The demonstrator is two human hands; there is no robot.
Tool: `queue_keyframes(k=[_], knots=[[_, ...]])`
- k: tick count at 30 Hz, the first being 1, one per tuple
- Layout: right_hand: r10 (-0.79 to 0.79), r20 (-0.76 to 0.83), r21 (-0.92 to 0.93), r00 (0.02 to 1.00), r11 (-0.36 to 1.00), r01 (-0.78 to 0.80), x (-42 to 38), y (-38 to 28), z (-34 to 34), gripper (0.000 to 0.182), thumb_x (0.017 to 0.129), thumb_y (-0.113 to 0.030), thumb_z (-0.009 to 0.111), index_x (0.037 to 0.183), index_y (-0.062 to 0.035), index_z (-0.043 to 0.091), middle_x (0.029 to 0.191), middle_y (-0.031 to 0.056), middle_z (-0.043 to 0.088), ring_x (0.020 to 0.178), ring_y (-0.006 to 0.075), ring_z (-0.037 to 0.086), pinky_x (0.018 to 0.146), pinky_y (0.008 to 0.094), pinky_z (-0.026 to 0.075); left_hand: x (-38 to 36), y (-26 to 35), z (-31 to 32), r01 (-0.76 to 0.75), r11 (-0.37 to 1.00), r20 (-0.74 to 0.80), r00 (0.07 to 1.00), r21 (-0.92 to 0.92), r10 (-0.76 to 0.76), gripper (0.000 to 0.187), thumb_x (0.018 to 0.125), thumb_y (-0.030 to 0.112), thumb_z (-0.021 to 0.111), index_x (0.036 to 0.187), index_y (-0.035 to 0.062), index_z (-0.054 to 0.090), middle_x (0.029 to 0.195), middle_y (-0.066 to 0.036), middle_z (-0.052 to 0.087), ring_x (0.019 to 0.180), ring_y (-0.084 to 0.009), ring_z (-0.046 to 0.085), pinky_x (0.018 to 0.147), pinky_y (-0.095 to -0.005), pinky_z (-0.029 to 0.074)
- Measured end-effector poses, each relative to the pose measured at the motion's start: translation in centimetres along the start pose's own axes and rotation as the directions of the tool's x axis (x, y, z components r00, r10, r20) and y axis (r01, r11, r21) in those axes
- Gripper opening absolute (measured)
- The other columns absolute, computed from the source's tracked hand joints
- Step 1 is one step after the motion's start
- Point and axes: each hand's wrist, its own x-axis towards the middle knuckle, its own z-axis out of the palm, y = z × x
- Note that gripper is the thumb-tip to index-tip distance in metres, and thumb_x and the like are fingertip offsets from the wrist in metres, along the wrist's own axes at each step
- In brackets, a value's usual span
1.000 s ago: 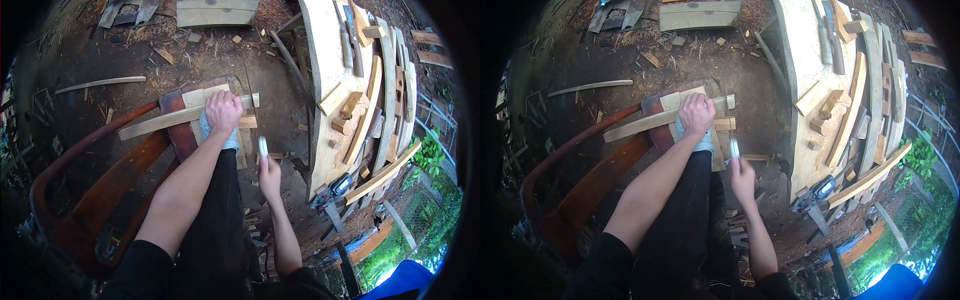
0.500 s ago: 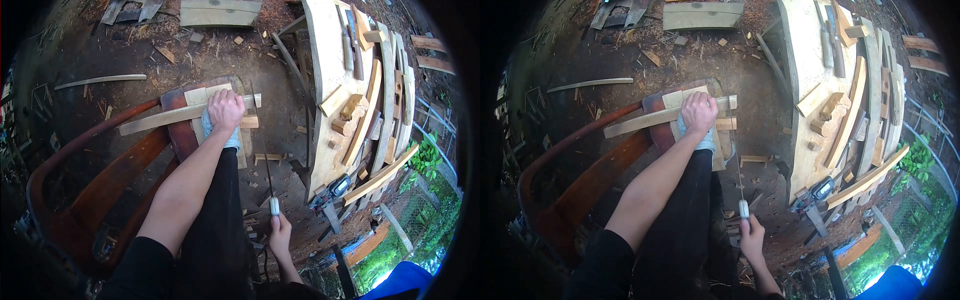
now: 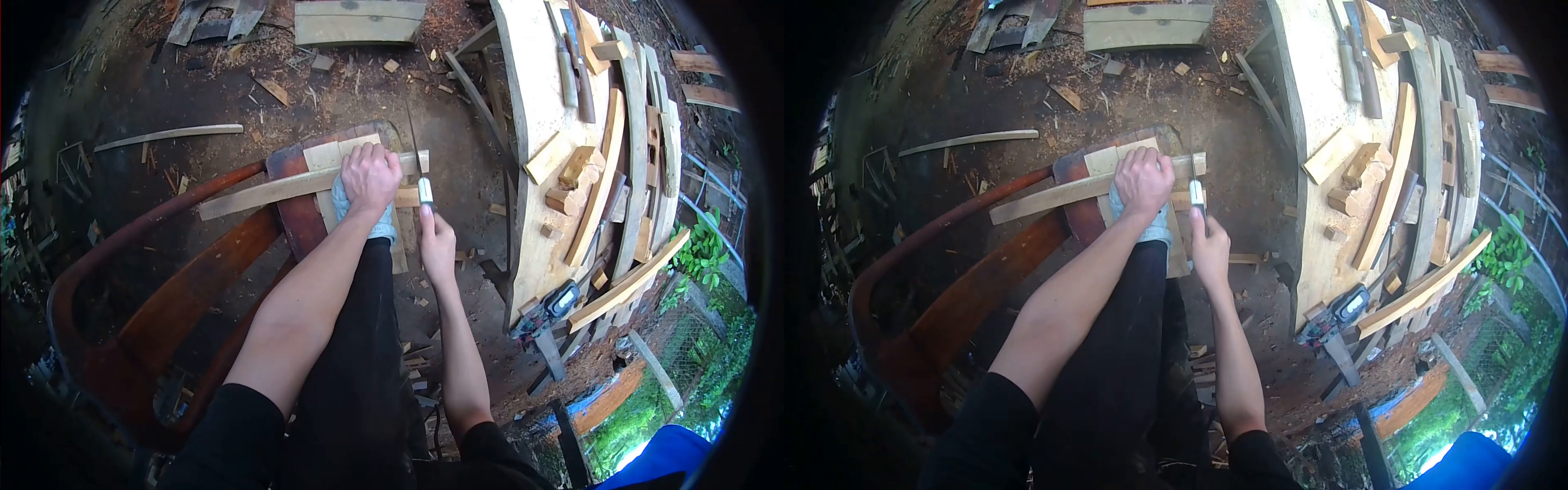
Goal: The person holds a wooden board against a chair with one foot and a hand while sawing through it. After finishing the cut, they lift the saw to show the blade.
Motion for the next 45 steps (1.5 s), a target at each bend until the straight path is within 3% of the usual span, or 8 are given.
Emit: queue_keyframes(k=[4,5,6,8,11,17,33,45], knots=[[-0.092,0.010,-0.042,0.996,0.995,0.092,-13.0,2.0,-3.9,0.042,0.109,-0.036,0.057,0.095,0.0039,0.060,0.075,0.0168,0.060,0.067,0.0290,0.060,0.065,0.0423,0.047,0.0,0.2,0.1,0.004,1.000,-0.002,1.000,0.004,-0.004,0.019,0.085,0.018,0.064,0.071,0.0059,0.067,0.077,-0.011,0.068,0.079,-0.0303,0.067,0.074,-0.0453,0.052],[-0.094,0.040,-0.112,0.995,0.989,0.098,-17.3,1.3,-6.0,0.039,0.109,-0.033,0.055,0.096,0.0029,0.060,0.071,0.0142,0.058,0.063,0.0246,0.058,0.062,0.0398,0.046,0.0,0.1,0.1,-0.001,1.000,0.004,1.000,0.004,0.001,0.019,0.085,0.018,0.064,0.071,0.0059,0.067,0.077,-0.011,0.068,0.079,-0.0302,0.067,0.074,-0.0451,0.052],[0.030,0.073,-0.061,0.997,0.998,-0.026,-21.0,0.5,-7.9,0.037,0.109,-0.032,0.054,0.095,0.0016,0.060,0.068,0.0121,0.056,0.059,0.0214,0.056,0.060,0.0373,0.045,0.0,0.0,0.0,-0.005,1.000,0.012,1.000,0.008,0.005,0.019,0.085,0.018,0.064,0.071,0.0059,0.067,0.077,-0.011,0.068,0.079,-0.0302,0.067,0.073,-0.0449,0.052],[0.057,0.055,-0.010,0.997,0.998,-0.056,-25.2,-0.6,-10.3,0.037,0.109,-0.032,0.054,0.092,0.0005,0.059,0.065,0.0103,0.055,0.056,0.0195,0.054,0.057,0.0367,0.042,0.1,-0.2,-0.1,-0.008,1.000,0.003,1.000,0.009,0.008,0.019,0.084,0.018,0.064,0.071,0.0058,0.067,0.076,-0.010,0.068,0.078,-0.0294,0.066,0.073,-0.0443,0.051],[0.152,0.117,-0.005,0.981,0.988,-0.153,-23.9,-2.2,-11.3,0.039,0.109,-0.033,0.054,0.090,0.0006,0.057,0.066,0.0103,0.055,0.057,0.0197,0.054,0.058,0.0375,0.043,-0.1,0.2,0.3,-0.023,1.000,-0.013,1.000,-0.013,0.022,0.019,0.084,0.018,0.064,0.070,0.0058,0.067,0.077,-0.010,0.068,0.078,-0.0294,0.066,0.073,-0.0445,0.051],[0.026,0.042,-0.083,0.999,0.996,-0.022,-16.8,-0.7,-6.5,0.044,0.110,-0.036,0.054,0.087,0.0005,0.055,0.065,0.0105,0.054,0.059,0.0194,0.053,0.059,0.0390,0.043,0.0,-0.1,0.1,-0.005,1.000,-0.001,1.000,0.003,0.005,0.018,0.085,0.018,0.064,0.071,0.0060,0.067,0.079,-0.010,0.068,0.079,-0.0303,0.066,0.073,-0.0455,0.052],[0.064,0.044,-0.060,0.997,0.996,-0.061,-16.7,-1.2,-6.9,0.045,0.109,-0.037,0.058,0.085,0.0011,0.052,0.066,0.0114,0.052,0.061,0.0179,0.049,0.060,0.0380,0.042,0.0,-0.2,0.1,-0.006,1.000,0.005,1.000,-0.009,0.006,0.018,0.085,0.017,0.064,0.071,0.0064,0.066,0.076,-0.010,0.067,0.078,-0.0300,0.066,0.072,-0.0446,0.051],[0.038,0.028,-0.070,0.999,0.997,-0.036,-16.9,-2.6,-7.0,0.042,0.108,-0.035,0.061,0.087,0.0000,0.055,0.065,0.0063,0.051,0.062,0.0104,0.047,0.058,0.0339,0.041,0.0,-0.2,0.0,-0.012,1.000,-0.003,1.000,-0.016,0.012,0.018,0.085,0.017,0.064,0.070,0.0066,0.065,0.076,-0.010,0.066,0.077,-0.0302,0.065,0.072,-0.0453,0.051]])
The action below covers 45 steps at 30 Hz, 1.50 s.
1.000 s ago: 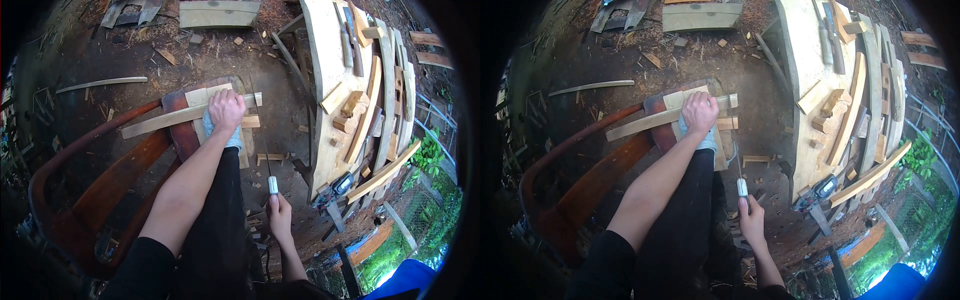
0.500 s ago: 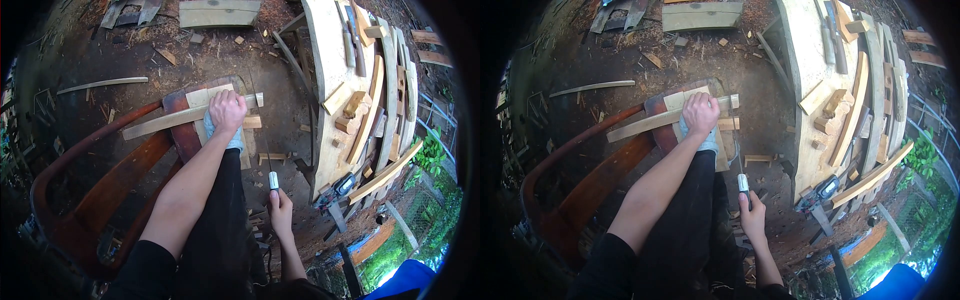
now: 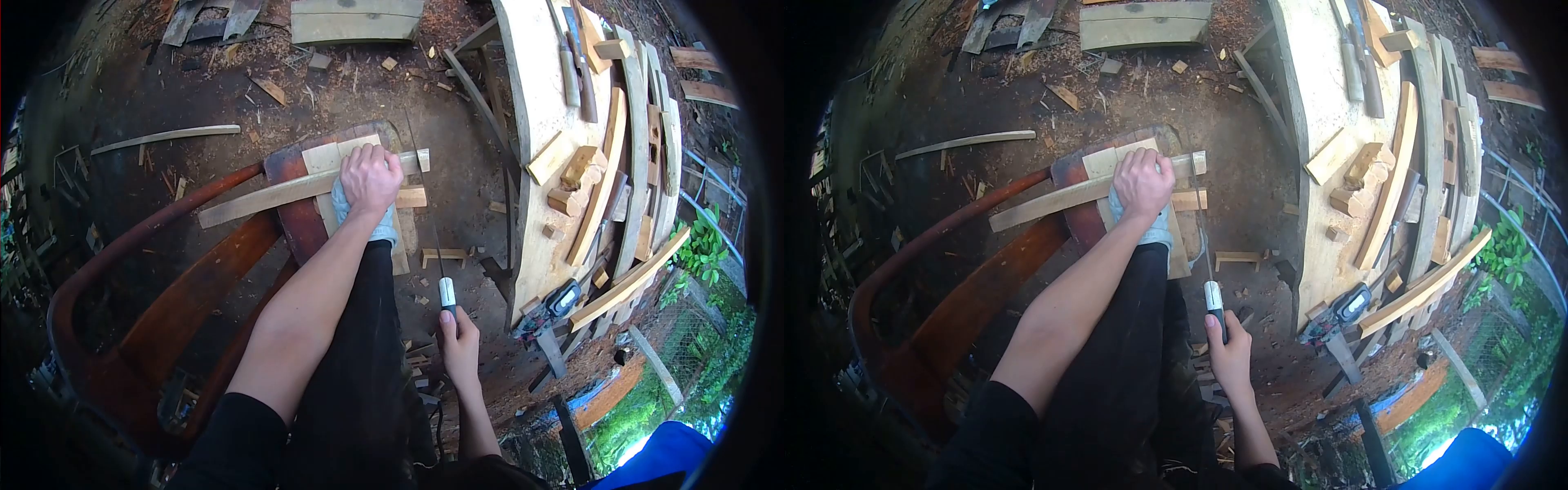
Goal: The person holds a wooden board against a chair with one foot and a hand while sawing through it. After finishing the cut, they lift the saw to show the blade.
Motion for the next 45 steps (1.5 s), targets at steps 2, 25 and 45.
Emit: queue_keyframes(k=[2,25,45], knots=[[0.016,0.004,0.021,1.000,1.000,-0.016,0.0,0.2,0.0,0.042,0.108,-0.036,0.062,0.087,-0.0002,0.055,0.065,0.0056,0.051,0.062,0.0096,0.048,0.058,0.0331,0.041,0.0,-0.1,0.0,-0.007,1.000,-0.008,1.000,-0.006,0.007,0.018,0.085,0.017,0.064,0.070,0.0067,0.065,0.076,-0.010,0.066,0.077,-0.0302,0.065,0.071,-0.0456,0.051],[0.087,0.039,-0.024,0.995,0.996,-0.086,-0.2,-1.8,-0.8,0.059,0.103,-0.053,0.062,0.099,0.0053,0.063,0.072,0.0230,0.063,0.067,0.0314,0.065,0.067,0.0436,0.050,-0.1,-1.1,0.9,-0.061,0.997,-0.014,0.998,0.044,0.062,0.030,0.088,0.029,0.059,0.078,0.0067,0.076,0.087,-0.014,0.076,0.084,-0.0342,0.074,0.079,-0.0488,0.057],[0.128,0.058,-0.086,0.990,0.989,-0.123,-0.6,-7.2,-0.6,0.055,0.110,-0.048,0.051,0.101,0.0059,0.060,0.070,0.0274,0.063,0.069,0.0431,0.068,0.068,0.0502,0.050,0.0,-0.8,0.4,-0.027,0.999,0.027,0.999,0.036,0.026,0.027,0.088,0.029,0.062,0.077,0.0063,0.073,0.086,-0.012,0.074,0.087,-0.0318,0.072,0.081,-0.0474,0.056]])
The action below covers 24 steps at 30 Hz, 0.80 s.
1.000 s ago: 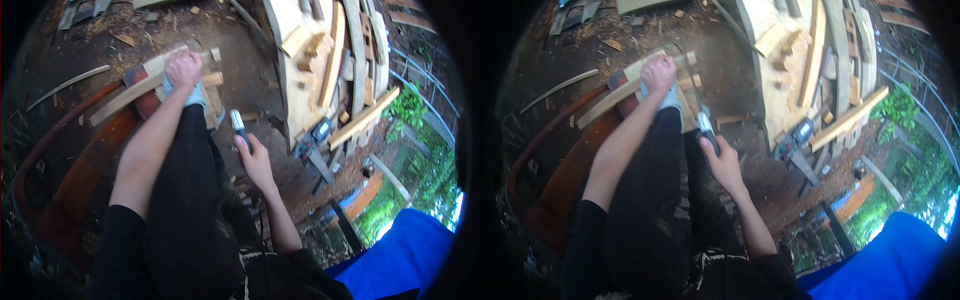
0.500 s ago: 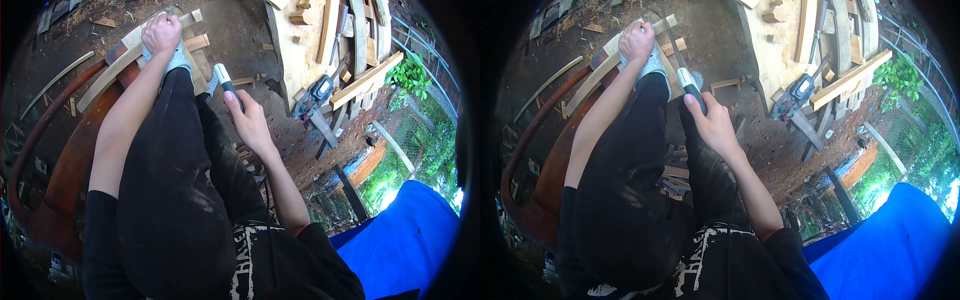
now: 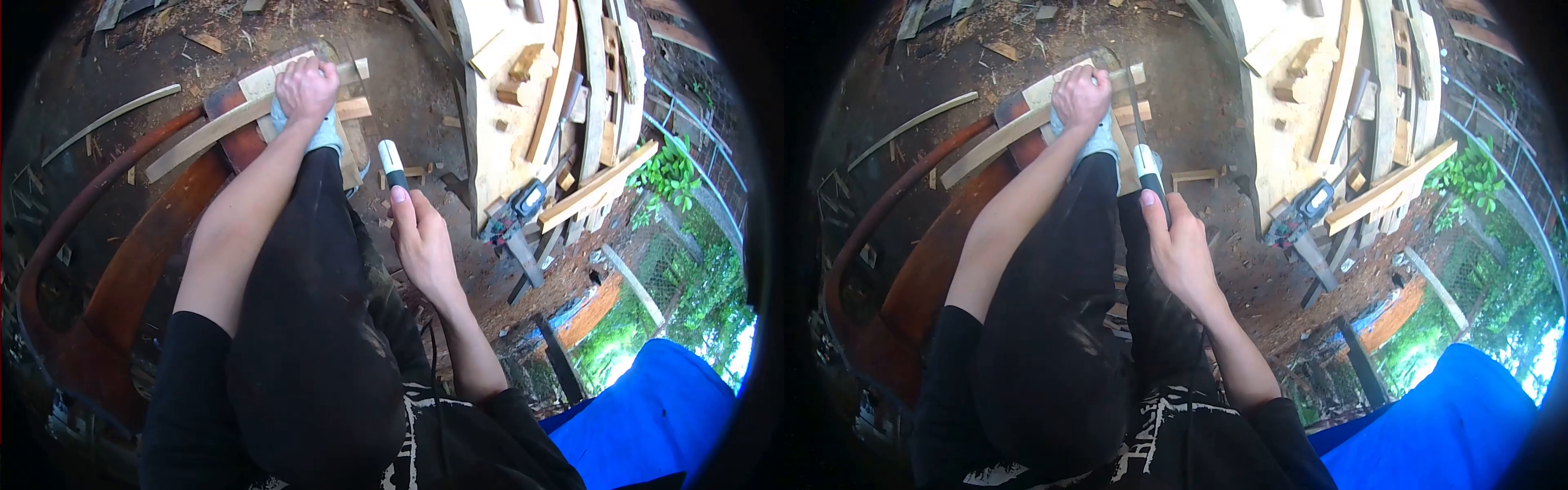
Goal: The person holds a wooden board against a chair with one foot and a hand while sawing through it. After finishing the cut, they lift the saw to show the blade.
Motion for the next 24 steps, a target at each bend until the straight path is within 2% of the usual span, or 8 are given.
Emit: queue_keyframes(k=[3,8,10,16,19,21,22,24], knots=[[-0.110,-0.088,-0.028,0.990,0.994,0.108,4.6,0.2,0.6,0.066,0.110,-0.054,0.046,0.089,0.0070,0.059,0.078,0.0330,0.065,0.085,0.0504,0.069,0.078,0.0537,0.051,-0.1,0.1,0.0,0.012,1.000,0.033,0.999,-0.011,-0.011,0.025,0.088,0.027,0.062,0.078,0.0069,0.073,0.086,-0.011,0.073,0.086,-0.0305,0.070,0.079,-0.0460,0.054],[-0.155,-0.145,-0.135,0.977,0.981,0.135,16.3,-0.6,4.8,0.077,0.106,-0.062,0.045,0.104,0.0120,0.067,0.105,0.0425,0.068,0.113,0.0566,0.064,0.099,0.0579,0.049,0.1,0.4,-0.3,0.025,1.000,0.016,1.000,-0.008,-0.025,0.024,0.087,0.026,0.062,0.076,0.0065,0.072,0.084,-0.010,0.072,0.085,-0.0306,0.070,0.077,-0.0468,0.054],[-0.117,-0.219,-0.127,0.969,0.988,0.090,18.1,-2.2,6.2,0.077,0.106,-0.063,0.045,0.097,0.0094,0.069,0.098,0.0386,0.069,0.107,0.0503,0.069,0.093,0.0523,0.051,0.1,0.4,0.0,0.014,1.000,-0.049,0.999,-0.018,-0.014,0.023,0.084,0.023,0.062,0.070,0.0068,0.071,0.079,-0.009,0.072,0.078,-0.0285,0.069,0.072,-0.0448,0.051],[-0.088,-0.166,-0.137,0.982,0.988,0.066,14.8,-3.2,5.0,0.076,0.106,-0.061,0.047,0.099,0.0111,0.068,0.095,0.0403,0.069,0.102,0.0534,0.070,0.091,0.0557,0.052,0.3,0.1,0.2,0.035,0.999,-0.015,0.999,-0.028,-0.036,0.022,0.086,0.023,0.063,0.074,0.0065,0.071,0.081,-0.011,0.072,0.081,-0.0298,0.070,0.073,-0.0460,0.053],[-0.231,-0.184,-0.116,0.955,0.970,0.213,9.5,-0.7,4.1,0.067,0.110,-0.053,0.048,0.086,0.0084,0.060,0.075,0.0317,0.064,0.077,0.0477,0.067,0.073,0.0538,0.050,-0.7,0.3,-0.1,0.025,0.999,-0.018,0.999,-0.047,-0.026,0.022,0.086,0.023,0.062,0.073,0.0065,0.071,0.080,-0.011,0.072,0.081,-0.0295,0.070,0.074,-0.0462,0.053],[-0.153,-0.129,-0.059,0.980,0.988,0.146,4.2,0.3,2.8,0.055,0.111,-0.044,0.050,0.091,0.0054,0.058,0.071,0.0263,0.061,0.066,0.0427,0.063,0.065,0.0511,0.047,-0.1,0.4,0.0,0.017,0.999,-0.039,0.999,-0.045,-0.019,0.023,0.084,0.022,0.062,0.070,0.0064,0.070,0.077,-0.011,0.072,0.079,-0.0285,0.069,0.074,-0.0448,0.051],[-0.202,-0.137,-0.071,0.970,0.978,0.194,1.4,1.1,2.0,0.052,0.113,-0.044,0.048,0.083,-0.0025,0.054,0.065,0.0004,0.048,0.058,0.0089,0.047,0.053,0.0304,0.037,-0.1,0.4,0.1,0.020,0.999,-0.043,0.999,-0.046,-0.022,0.023,0.084,0.022,0.062,0.070,0.0064,0.070,0.077,-0.011,0.072,0.079,-0.0285,0.069,0.074,-0.0448,0.051],[-0.145,-0.069,0.054,0.987,0.987,0.149,-3.5,2.3,0.0,0.042,0.115,-0.038,0.045,0.090,-0.0061,0.053,0.069,-0.0058,0.043,0.058,0.0037,0.041,0.051,0.0237,0.032,-0.1,0.3,0.1,0.033,0.998,-0.025,0.999,-0.061,-0.035,0.023,0.084,0.022,0.062,0.070,0.0065,0.070,0.078,-0.011,0.072,0.080,-0.0284,0.069,0.074,-0.0447,0.051]])
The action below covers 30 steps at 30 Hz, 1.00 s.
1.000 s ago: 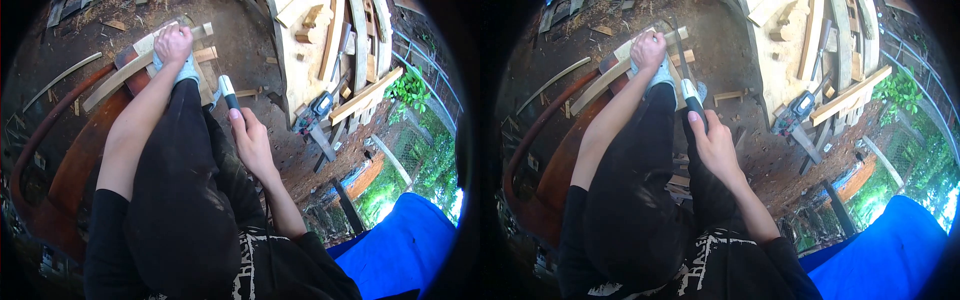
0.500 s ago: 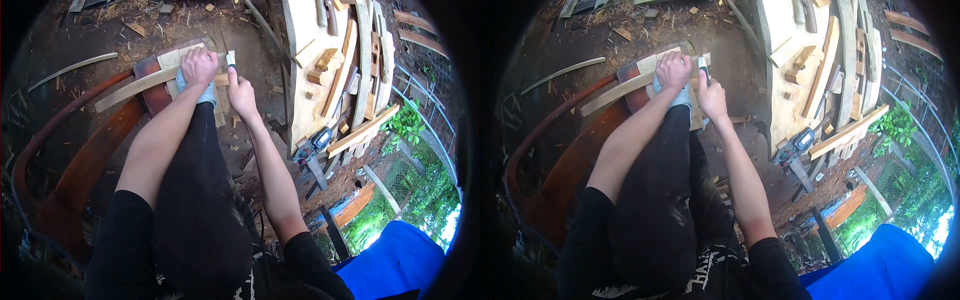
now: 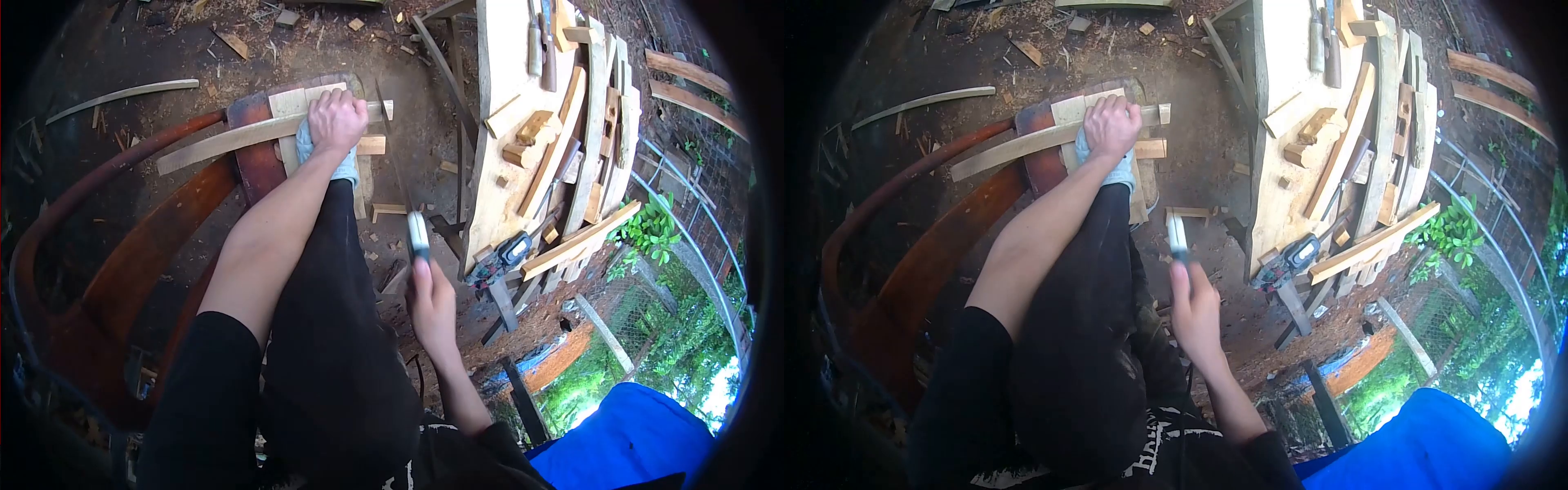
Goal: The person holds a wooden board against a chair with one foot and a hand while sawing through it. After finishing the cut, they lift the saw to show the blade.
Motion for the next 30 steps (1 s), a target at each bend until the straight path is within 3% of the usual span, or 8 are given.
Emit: queue_keyframes(k=[5,8,11,14,22,23,28,30], knots=[[-0.001,0.004,-0.002,1.000,1.000,0.001,-0.2,0.9,-1.0,0.045,0.115,-0.040,0.043,0.088,-0.0062,0.053,0.066,-0.0053,0.042,0.057,0.0047,0.040,0.051,0.0253,0.032,0.3,0.2,0.0,0.002,1.000,-0.010,1.000,-0.008,-0.003,0.023,0.084,0.023,0.062,0.070,0.0065,0.071,0.079,-0.011,0.072,0.081,-0.0281,0.068,0.075,-0.0446,0.051],[0.022,-0.006,-0.093,1.000,0.995,-0.022,10.1,2.0,1.8,0.056,0.112,-0.046,0.047,0.091,0.0044,0.059,0.065,0.0124,0.055,0.065,0.0206,0.058,0.063,0.0398,0.046,-0.3,0.1,-0.1,-0.005,1.000,-0.004,1.000,-0.010,0.005,0.021,0.084,0.022,0.063,0.071,0.0066,0.070,0.079,-0.011,0.071,0.081,-0.0286,0.069,0.075,-0.0449,0.051],[-0.045,-0.126,-0.183,0.991,0.983,0.022,21.4,3.2,6.8,0.076,0.106,-0.062,0.048,0.107,0.0107,0.070,0.098,0.0391,0.070,0.107,0.0518,0.070,0.095,0.0543,0.051,0.0,0.2,-0.2,-0.011,1.000,-0.014,1.000,0.001,0.011,0.019,0.084,0.021,0.065,0.072,0.0069,0.069,0.079,-0.011,0.071,0.080,-0.0290,0.069,0.074,-0.0450,0.052],[0.073,-0.101,-0.168,0.992,0.982,-0.089,21.9,0.2,7.3,0.080,0.104,-0.065,0.048,0.108,0.0114,0.070,0.098,0.0396,0.070,0.108,0.0528,0.069,0.097,0.0548,0.051,-0.2,0.0,-0.1,0.007,1.000,-0.002,1.000,0.008,-0.007,0.019,0.084,0.021,0.065,0.072,0.0071,0.069,0.079,-0.010,0.071,0.079,-0.0287,0.069,0.074,-0.0452,0.052],[0.107,-0.143,-0.102,0.984,0.987,-0.122,20.0,-0.8,7.1,0.075,0.105,-0.060,0.051,0.087,0.0107,0.069,0.081,0.0320,0.070,0.084,0.0407,0.073,0.082,0.0501,0.053,0.0,0.2,-0.3,0.014,1.000,0.022,1.000,0.001,-0.014,0.023,0.085,0.022,0.062,0.072,0.0057,0.071,0.078,-0.011,0.071,0.080,-0.0282,0.069,0.076,-0.0450,0.051],[0.112,-0.141,-0.082,0.984,0.989,-0.125,20.7,0.2,7.3,0.074,0.106,-0.059,0.051,0.083,0.0091,0.067,0.072,0.0250,0.068,0.073,0.0308,0.069,0.073,0.0471,0.053,0.0,0.1,-0.2,0.004,1.000,-0.007,1.000,0.000,-0.004,0.020,0.084,0.021,0.064,0.070,0.0072,0.068,0.077,-0.011,0.070,0.080,-0.0283,0.068,0.073,-0.0457,0.051],[0.001,-0.136,-0.113,0.991,0.994,-0.017,20.4,1.4,7.0,0.072,0.108,-0.058,0.050,0.079,0.0065,0.064,0.065,0.0142,0.063,0.066,0.0193,0.060,0.065,0.0418,0.050,0.1,0.4,0.0,0.028,0.999,-0.019,0.999,-0.026,-0.029,0.020,0.084,0.022,0.064,0.070,0.0077,0.068,0.076,-0.010,0.069,0.078,-0.0284,0.067,0.073,-0.0458,0.050],[0.028,-0.116,-0.015,0.993,0.999,-0.030,20.4,1.5,7.3,0.067,0.108,-0.061,0.048,0.076,-0.0025,0.058,0.060,0.0012,0.053,0.050,0.0110,0.049,0.047,0.0304,0.038,-0.1,0.2,-0.2,0.039,0.999,-0.007,0.999,-0.019,-0.040,0.021,0.084,0.022,0.064,0.070,0.0079,0.068,0.076,-0.010,0.069,0.078,-0.0286,0.067,0.073,-0.0456,0.051]])
